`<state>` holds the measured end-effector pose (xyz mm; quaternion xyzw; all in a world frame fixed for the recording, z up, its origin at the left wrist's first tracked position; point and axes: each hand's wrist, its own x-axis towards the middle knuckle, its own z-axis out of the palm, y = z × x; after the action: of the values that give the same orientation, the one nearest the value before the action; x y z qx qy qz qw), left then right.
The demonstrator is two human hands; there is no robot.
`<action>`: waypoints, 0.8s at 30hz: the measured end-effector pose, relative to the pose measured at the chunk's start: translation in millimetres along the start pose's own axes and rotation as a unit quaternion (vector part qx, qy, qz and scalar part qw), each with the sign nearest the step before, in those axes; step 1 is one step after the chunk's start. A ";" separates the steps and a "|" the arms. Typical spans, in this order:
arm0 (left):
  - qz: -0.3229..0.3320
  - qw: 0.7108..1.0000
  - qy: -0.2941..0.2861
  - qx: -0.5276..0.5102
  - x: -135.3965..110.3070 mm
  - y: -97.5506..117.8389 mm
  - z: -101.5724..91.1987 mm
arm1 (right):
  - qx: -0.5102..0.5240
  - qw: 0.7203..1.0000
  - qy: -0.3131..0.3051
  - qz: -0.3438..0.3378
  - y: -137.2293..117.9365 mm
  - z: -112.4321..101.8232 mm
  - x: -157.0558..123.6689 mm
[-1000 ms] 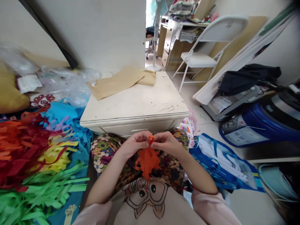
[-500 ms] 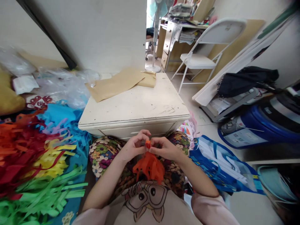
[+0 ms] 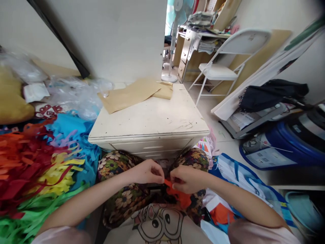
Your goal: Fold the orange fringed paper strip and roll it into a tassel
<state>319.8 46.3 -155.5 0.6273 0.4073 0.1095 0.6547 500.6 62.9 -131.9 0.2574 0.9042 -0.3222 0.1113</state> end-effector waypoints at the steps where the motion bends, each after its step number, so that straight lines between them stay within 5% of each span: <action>1: 0.002 1.000 0.011 0.001 -0.7 0.3 0.2 | 0.009 1.000 -0.002 0.002 0.9 1.0 0.3; 9: 0.038 0.997 0.061 0.035 -8.1 7.0 -2.7 | -0.034 0.999 0.042 -0.010 2.1 6.0 4.7; 14: 0.102 0.973 0.147 0.146 -15.7 14.5 -1.4 | -0.099 0.986 0.132 -0.006 -12.6 -0.3 10.9; 18: 0.112 0.964 0.154 0.187 -24.4 25.9 -3.8 | 0.025 0.986 0.162 -0.038 -19.6 -5.4 23.9; 21: 0.091 0.950 0.147 0.262 -39.0 33.4 -33.1 | 0.085 0.978 0.188 -0.012 -11.6 -7.6 28.9; 23: 0.064 0.927 0.231 0.290 -52.1 35.0 -76.0 | 0.119 0.972 0.203 0.014 -2.6 -9.0 28.0; 24: 0.034 0.896 0.339 0.283 -58.5 34.3 -103.6 | 0.146 0.968 0.204 0.021 1.8 -9.8 27.0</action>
<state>225.2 90.3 -88.7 0.7246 0.5966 0.2182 0.2673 478.4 81.0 -135.2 0.3501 0.8453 -0.3889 -0.1080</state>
